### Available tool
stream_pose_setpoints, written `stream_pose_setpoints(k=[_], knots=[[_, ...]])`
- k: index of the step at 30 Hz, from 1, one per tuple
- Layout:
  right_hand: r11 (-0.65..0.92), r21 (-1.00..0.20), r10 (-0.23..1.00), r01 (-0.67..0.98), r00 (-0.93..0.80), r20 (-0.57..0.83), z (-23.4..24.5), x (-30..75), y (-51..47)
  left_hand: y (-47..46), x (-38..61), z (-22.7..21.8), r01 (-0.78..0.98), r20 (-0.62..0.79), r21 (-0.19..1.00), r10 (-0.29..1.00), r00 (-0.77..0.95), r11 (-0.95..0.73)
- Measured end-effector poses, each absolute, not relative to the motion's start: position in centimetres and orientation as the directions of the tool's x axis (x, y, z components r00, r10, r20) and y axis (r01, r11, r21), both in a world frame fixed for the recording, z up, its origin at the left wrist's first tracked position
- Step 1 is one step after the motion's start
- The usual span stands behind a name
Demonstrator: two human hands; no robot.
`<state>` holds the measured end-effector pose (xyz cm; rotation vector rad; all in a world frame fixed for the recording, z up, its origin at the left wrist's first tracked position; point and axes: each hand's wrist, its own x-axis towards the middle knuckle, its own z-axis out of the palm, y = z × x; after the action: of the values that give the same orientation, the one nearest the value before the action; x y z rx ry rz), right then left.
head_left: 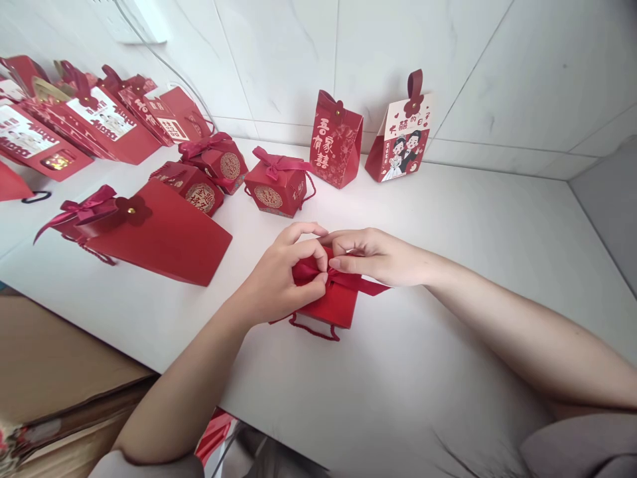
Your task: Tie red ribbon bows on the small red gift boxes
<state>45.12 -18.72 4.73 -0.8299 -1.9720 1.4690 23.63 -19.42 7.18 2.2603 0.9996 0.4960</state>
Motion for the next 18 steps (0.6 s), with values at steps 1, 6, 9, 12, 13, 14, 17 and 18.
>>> stream_pose_setpoints(k=[1,6,9,12,13,14,17,18], knots=[[0.207,-0.964,0.749,0.166,-0.661,0.047,4.72,45.11,-18.75,-19.4,23.65,7.16,0.528,0.086,0.666,0.757,0.647,-0.527],[0.16,-0.976,0.745,0.145,-0.666,0.023,4.45,45.22,-18.69,-19.09,23.62,7.01,0.515,0.073,0.679,0.746,0.662,-0.523],[0.153,-0.981,0.738,0.121,-0.674,0.032,4.15,45.31,-18.56,-19.07,23.64,6.97,0.506,0.08,0.681,0.741,0.666,-0.528],[0.141,-0.984,0.74,0.112,-0.671,0.03,4.05,45.46,-18.42,-19.11,23.62,7.02,0.498,0.08,0.691,0.741,0.667,-0.523],[0.135,-0.984,0.737,0.112,-0.676,0.024,4.11,45.53,-18.36,-19.08,23.56,7.08,0.493,0.079,0.697,0.739,0.669,-0.521],[0.128,-0.985,0.731,0.112,-0.682,0.017,4.22,45.63,-18.3,-19.01,23.46,7.16,0.485,0.074,0.706,0.735,0.674,-0.516],[0.117,-0.988,0.733,0.099,-0.68,0.018,4.79,45.94,-18.09,-18.61,22.91,7.59,0.422,0.061,0.766,0.709,0.703,-0.485],[0.112,-0.99,0.746,0.091,-0.665,0.023,5.03,46.05,-18.04,-18.43,22.66,7.76,0.392,0.062,0.793,0.702,0.71,-0.466]])
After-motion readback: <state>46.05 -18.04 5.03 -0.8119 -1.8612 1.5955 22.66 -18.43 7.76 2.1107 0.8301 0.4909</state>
